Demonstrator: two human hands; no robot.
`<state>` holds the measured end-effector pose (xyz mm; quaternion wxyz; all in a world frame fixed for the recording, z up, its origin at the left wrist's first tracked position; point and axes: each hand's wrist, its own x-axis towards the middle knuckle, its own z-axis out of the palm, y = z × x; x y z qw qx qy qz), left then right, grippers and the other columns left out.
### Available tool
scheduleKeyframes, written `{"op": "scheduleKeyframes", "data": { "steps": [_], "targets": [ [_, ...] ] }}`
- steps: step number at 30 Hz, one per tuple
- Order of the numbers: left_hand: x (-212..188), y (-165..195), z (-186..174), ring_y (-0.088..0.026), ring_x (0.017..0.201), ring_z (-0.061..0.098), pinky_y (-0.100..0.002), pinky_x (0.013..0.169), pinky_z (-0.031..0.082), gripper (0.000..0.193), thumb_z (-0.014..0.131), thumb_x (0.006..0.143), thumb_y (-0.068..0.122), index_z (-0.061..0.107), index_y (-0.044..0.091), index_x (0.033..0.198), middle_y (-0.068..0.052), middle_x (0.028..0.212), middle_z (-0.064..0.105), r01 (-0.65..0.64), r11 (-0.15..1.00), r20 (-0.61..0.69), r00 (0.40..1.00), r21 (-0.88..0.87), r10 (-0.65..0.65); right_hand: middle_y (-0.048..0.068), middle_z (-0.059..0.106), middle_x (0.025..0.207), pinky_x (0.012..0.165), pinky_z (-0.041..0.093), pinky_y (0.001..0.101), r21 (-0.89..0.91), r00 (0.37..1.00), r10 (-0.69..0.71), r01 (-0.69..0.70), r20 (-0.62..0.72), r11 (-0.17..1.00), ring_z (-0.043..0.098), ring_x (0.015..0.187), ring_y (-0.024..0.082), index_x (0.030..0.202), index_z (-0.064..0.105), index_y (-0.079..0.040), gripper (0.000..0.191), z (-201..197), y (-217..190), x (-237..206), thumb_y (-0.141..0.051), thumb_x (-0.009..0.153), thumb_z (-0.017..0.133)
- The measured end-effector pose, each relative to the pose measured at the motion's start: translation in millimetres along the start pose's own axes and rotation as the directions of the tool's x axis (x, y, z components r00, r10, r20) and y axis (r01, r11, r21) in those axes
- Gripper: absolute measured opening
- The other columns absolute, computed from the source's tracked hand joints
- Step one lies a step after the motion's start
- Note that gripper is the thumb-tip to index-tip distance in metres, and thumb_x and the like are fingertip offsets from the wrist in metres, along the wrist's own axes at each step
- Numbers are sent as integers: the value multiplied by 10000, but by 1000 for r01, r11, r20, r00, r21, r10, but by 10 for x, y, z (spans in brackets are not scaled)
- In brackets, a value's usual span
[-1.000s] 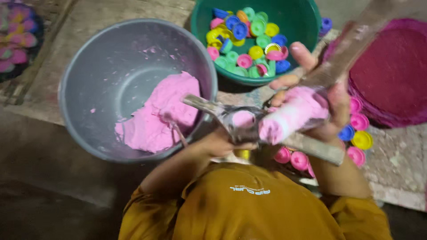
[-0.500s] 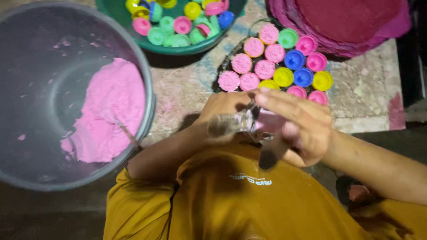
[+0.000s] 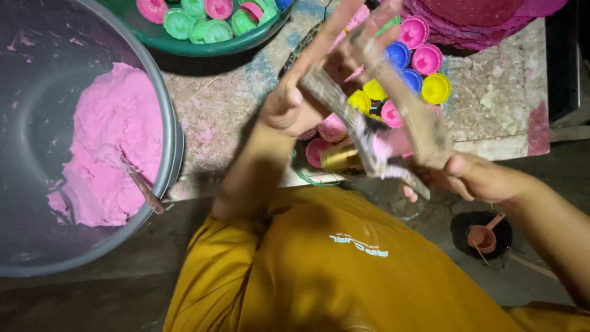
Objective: The person scoops pink dough from a large metal bowl using a wooden scoop and a metal tube tool, then presses the dough into small colorful plastic molds arranged in a basket. The person repeats this process, filling multiple molds with the pink dough.
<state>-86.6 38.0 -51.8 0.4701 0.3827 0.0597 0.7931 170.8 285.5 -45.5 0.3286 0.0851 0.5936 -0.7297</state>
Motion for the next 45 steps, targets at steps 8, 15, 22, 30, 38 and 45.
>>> {"op": "scheduleKeyframes", "data": {
  "steps": [8,15,22,30,38,45],
  "targets": [
    [126,-612,-711,-176,974,574,-411,1084,476,275,556,973,323,541,114,1150,-15,936,522,-252,927,-145,965,-276,219,135,730,1056,875,527,379,-192,967,56,-106,-249,976,670,967,224,1255,644,44,810,-182,-80,177,-675,989,380],
    [146,-499,-1136,-159,868,551,-430,996,558,248,478,1014,377,490,133,965,11,859,487,-270,927,-148,960,-262,237,54,603,771,624,444,347,-520,862,-55,-253,-504,816,516,694,167,1222,661,-25,752,-42,-28,561,-651,971,328],
    [126,-512,-1080,-164,867,555,-420,978,557,281,459,1002,406,490,130,958,7,851,492,-251,910,-164,965,-331,207,38,623,744,615,479,351,-460,892,-49,-185,-450,868,573,671,170,976,652,0,758,108,-116,609,-679,996,316],
    [354,-365,-1084,-184,913,577,-386,969,522,345,433,1003,409,565,94,1053,-40,928,550,-202,965,-103,977,-167,187,50,544,735,572,397,335,-519,844,-180,-130,-505,845,474,645,158,1150,649,-23,738,75,-72,594,-668,1006,322],
    [-468,-568,-1274,-57,502,320,-208,435,275,763,201,1052,642,534,158,1539,70,626,345,612,710,-626,716,348,-309,-18,602,842,640,435,275,-619,837,-441,165,-323,767,530,738,103,1161,622,-12,755,-11,168,462,-705,1050,344],
    [-993,-813,-1098,-129,655,596,-275,601,479,739,578,954,87,290,132,1633,-24,1001,674,495,261,-512,859,829,-4,19,534,789,603,369,289,-541,767,-438,143,-469,829,441,691,121,1191,622,19,868,-133,467,612,-772,985,330]
  ]
}}
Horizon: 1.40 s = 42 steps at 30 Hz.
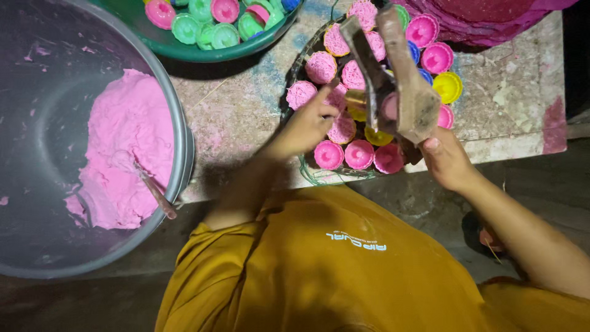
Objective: The person scoops pink dough from a large metal bowl using a wooden scoop and a metal tube tool, then presses the dough into small colorful plastic molds arranged in a basket. The person repeats this process, filling multiple molds with the pink dough.
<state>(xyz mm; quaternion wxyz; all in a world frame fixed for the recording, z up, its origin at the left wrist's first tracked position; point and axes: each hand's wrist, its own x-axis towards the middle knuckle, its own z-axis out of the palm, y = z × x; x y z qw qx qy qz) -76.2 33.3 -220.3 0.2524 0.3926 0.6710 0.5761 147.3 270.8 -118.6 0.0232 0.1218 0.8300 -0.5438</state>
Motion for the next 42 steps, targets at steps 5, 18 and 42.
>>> {"op": "scheduleKeyframes", "data": {
  "steps": [5,18,42],
  "targets": [
    [-541,529,-24,-268,694,717,-404,583,555,739,561,862,26,372,158,1565,-89,1242,739,-92,741,95,995,665,38,41,635,934,712,459,313,394,989,-148,143,-18,908,579,826,162,1117,552,-3,883,155,29,-48,-855,963,376],
    [-896,-316,205,-240,1100,653,-348,958,572,763,476,982,58,139,102,1665,-227,1500,478,277,883,-265,882,-378,-390,77,576,1181,896,468,433,561,852,-94,418,-515,714,557,1012,230,1452,426,-48,1017,266,200,-595,-857,857,588],
    [341,88,-796,-181,1085,715,-305,940,578,494,530,871,-7,681,102,1329,-87,1266,694,97,973,-491,871,208,19,151,597,1127,924,486,442,533,992,-54,108,-116,839,583,1031,273,1406,456,1,962,152,-114,-301,-835,930,489]
  ]
}}
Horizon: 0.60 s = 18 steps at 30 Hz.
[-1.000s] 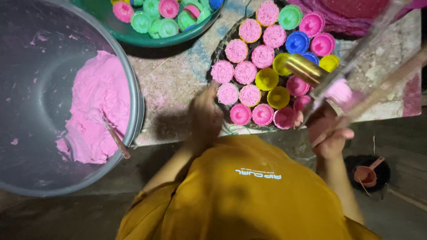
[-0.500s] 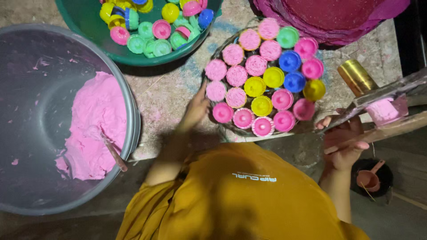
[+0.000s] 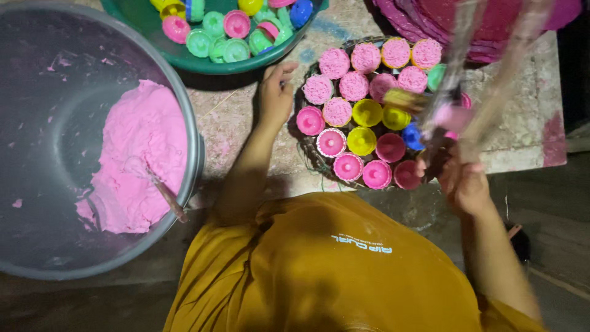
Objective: The person scoops pink dough from a large metal bowl using a wooden scoop and a metal tube tool, then presses the dough into small colorful plastic molds arranged in a basket. The person repeats this process, filling multiple molds with the pink dough.
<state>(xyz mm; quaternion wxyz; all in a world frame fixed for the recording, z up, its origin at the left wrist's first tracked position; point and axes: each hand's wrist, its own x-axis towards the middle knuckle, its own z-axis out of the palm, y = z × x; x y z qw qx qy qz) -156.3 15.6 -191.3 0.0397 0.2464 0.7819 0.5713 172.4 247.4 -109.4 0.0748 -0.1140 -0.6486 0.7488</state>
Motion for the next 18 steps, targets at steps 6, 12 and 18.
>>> {"op": "scheduleKeyframes", "data": {
  "steps": [6,12,18],
  "targets": [
    [-107,674,-218,-250,1484,462,-389,1279,315,792,601,998,544,395,73,1601,-122,1557,509,448,-52,399,838,-892,372,142,692,1101,786,502,391,-280,731,569,-495,378,822,662,945,251,1513,445,-58,915,215,-77,509,-746,920,340],
    [43,804,-180,-205,1018,573,-423,1094,445,378,517,1137,448,574,75,1155,-38,974,563,257,-279,171,939,-925,297,40,715,1097,826,551,383,-542,625,756,-574,195,614,676,974,201,1354,566,-95,804,281,-436,1121,-691,884,303],
    [318,416,-166,-160,900,539,-428,1018,503,255,477,1058,387,516,151,970,22,887,517,211,-327,116,951,-921,286,123,687,777,676,510,404,-835,807,579,-238,115,497,614,730,234,890,707,10,849,434,-394,1432,-707,977,260]
  ]
}}
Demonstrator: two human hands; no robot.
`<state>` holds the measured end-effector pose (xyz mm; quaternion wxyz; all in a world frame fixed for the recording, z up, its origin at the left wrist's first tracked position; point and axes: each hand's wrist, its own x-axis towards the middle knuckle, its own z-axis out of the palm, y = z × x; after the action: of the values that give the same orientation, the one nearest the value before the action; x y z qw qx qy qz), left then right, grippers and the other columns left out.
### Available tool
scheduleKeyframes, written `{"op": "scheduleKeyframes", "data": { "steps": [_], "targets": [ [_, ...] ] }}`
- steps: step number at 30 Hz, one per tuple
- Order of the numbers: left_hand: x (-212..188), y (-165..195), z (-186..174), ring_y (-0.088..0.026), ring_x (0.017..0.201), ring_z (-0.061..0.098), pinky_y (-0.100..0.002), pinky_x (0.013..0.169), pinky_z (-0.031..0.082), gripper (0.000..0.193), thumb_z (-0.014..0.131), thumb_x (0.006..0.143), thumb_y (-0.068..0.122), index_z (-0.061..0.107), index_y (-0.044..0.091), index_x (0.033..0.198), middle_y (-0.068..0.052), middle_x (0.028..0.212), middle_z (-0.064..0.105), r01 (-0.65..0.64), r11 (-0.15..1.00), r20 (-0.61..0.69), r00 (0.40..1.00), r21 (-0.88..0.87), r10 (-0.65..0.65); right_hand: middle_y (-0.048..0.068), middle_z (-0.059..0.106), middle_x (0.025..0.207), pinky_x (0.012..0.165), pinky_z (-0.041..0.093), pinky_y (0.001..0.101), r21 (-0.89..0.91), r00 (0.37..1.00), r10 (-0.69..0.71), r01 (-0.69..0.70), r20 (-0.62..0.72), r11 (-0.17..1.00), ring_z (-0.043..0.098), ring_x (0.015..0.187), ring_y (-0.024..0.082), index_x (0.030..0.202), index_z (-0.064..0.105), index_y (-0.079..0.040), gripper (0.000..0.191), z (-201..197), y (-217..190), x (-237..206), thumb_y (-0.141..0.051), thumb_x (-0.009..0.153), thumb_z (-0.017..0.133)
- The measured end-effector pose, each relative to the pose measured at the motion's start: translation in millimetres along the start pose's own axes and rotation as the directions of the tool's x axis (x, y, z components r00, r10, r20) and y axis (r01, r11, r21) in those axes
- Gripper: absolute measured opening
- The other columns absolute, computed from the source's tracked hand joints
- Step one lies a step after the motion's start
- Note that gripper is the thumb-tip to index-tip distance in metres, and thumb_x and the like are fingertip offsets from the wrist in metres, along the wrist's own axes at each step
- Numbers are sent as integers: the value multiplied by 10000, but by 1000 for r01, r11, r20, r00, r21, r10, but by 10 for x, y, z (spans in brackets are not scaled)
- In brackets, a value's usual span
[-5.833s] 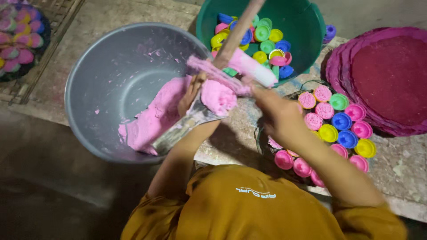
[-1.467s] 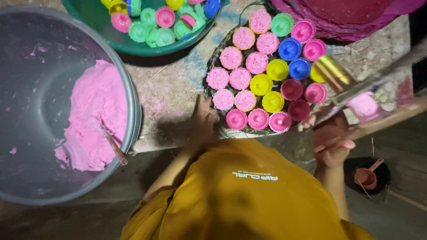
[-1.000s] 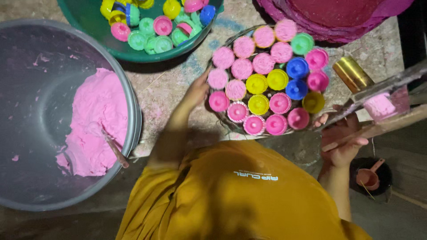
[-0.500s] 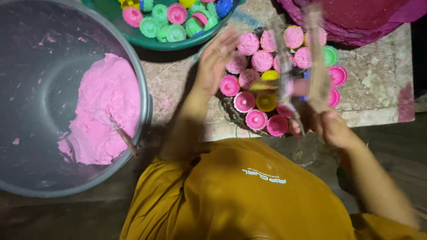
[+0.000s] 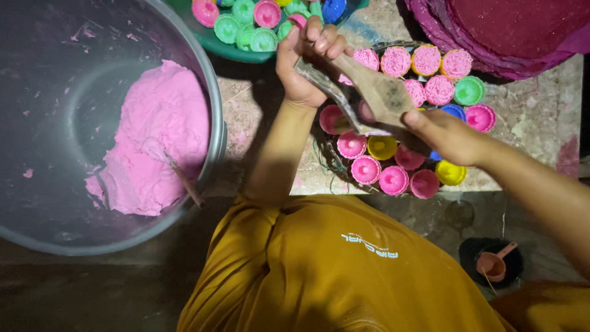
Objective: The person scoops pink dough from a large metal bowl using a wooden scoop and a metal tube tool, then presses the dough into small colorful plastic molds arranged in a basket. The person repeats this process, filling multiple molds with the pink dough.
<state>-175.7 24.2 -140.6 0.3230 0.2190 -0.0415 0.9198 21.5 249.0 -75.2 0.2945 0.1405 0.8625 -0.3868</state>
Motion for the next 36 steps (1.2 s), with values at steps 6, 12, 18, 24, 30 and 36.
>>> {"op": "scheduleKeyframes", "data": {
  "steps": [6,12,18,24,30,36],
  "targets": [
    [-46,-9,-208,-147,828,515,-422,979,534,253,465,1032,392,506,164,930,36,838,465,-4,1000,-41,999,-4,4,111,650,696,621,497,403,46,998,-50,51,-34,998,595,658,228,870,676,40,811,167,-141,23,-674,996,313],
    [109,-15,-252,-140,796,494,-400,943,540,202,466,1008,346,494,170,914,34,802,460,6,999,50,999,40,-8,136,646,702,640,494,417,-81,978,-109,96,-178,992,617,662,243,993,670,31,725,154,-326,-13,-624,993,360],
    [131,160,-170,-141,753,485,-396,898,533,241,453,1019,373,492,164,904,28,786,450,0,987,41,999,158,-7,121,634,691,618,493,406,-6,960,-197,200,-197,980,606,636,229,1087,649,33,729,338,-331,109,-624,994,346],
    [46,-6,-179,-143,727,487,-387,856,504,216,447,979,354,482,170,871,37,758,453,19,999,-149,989,44,-12,132,635,649,613,495,434,3,991,-60,61,-117,998,615,617,256,884,683,54,772,239,-191,61,-612,1029,321],
    [236,-26,-236,-144,709,468,-386,842,489,210,441,1003,328,474,168,870,39,751,437,1,994,-72,997,105,7,107,625,647,613,489,431,-104,956,-161,139,-247,985,619,602,239,948,667,42,690,178,-224,109,-567,1036,355],
    [191,51,-211,-151,674,459,-401,804,492,227,425,996,335,461,166,849,27,729,424,25,984,-149,989,178,2,117,592,624,571,464,428,26,952,-179,191,-247,981,554,582,227,987,667,32,622,350,-255,118,-514,1055,375]
  ]
}}
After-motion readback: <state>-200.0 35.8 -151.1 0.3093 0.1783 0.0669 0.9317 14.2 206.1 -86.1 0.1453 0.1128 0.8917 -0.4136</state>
